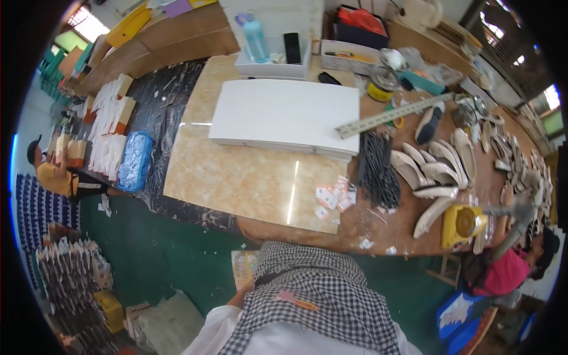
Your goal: The person places pairs of beige flat shoes on a workbench and attaches small paper tags to the inside of each shoe using an orange tool. The person handles the shoes one pair at a time, wiping the interior before applying the tags.
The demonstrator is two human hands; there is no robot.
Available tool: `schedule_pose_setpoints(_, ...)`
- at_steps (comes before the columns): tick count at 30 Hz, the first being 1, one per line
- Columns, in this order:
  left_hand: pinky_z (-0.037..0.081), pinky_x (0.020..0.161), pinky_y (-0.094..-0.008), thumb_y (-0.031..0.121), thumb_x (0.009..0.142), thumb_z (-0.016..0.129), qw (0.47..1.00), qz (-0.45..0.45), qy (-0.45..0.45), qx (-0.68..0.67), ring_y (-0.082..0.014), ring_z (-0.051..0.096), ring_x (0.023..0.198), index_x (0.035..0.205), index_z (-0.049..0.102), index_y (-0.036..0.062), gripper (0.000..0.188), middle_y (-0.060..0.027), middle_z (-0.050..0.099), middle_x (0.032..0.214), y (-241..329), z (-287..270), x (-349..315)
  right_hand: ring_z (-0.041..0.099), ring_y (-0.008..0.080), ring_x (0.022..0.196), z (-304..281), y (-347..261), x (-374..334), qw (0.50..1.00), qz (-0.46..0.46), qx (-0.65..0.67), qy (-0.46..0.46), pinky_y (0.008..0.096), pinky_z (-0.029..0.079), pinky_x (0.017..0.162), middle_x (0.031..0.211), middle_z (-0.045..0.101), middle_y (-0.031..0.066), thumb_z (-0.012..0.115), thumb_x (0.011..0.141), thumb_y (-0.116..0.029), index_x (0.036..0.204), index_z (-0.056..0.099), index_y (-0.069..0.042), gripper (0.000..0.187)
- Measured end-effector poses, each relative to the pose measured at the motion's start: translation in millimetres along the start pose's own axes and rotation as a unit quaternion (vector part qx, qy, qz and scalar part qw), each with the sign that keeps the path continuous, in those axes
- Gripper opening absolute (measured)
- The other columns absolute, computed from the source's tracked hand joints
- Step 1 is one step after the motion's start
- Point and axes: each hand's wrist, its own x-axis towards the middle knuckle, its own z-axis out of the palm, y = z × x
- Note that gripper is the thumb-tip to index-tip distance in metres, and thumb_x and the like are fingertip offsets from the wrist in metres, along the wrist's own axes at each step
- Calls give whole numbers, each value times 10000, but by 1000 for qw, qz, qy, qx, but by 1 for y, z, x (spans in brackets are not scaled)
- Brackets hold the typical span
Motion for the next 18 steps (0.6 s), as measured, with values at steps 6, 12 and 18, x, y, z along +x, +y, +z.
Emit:
schedule_pose_setpoints(6,505,720,-388,371,924,515,1000,-5,-28,5,-270,655,782,986,689,24,394,-170,683,917,21,-20,41,614,294,1073,-21,-110,23,1000,-6,3,15,376,464,943,1172,645,177,514,913,-412,1239,609,-71,481)
schedule_pose_setpoints(12,505,720,-390,379,921,516,999,33,-19,9,-273,656,781,981,692,24,401,-172,683,908,95,-48,121,619,294,1059,-3,-282,60,995,-53,58,63,376,468,935,1160,650,177,520,908,-411,1231,614,-72,478)
schedule_pose_setpoints(18,506,720,-393,388,917,517,999,46,6,26,-276,657,780,977,694,25,408,-173,684,900,127,-47,174,624,294,1045,40,-356,111,991,-60,103,63,377,472,926,1148,655,177,526,902,-410,1223,620,-73,475)
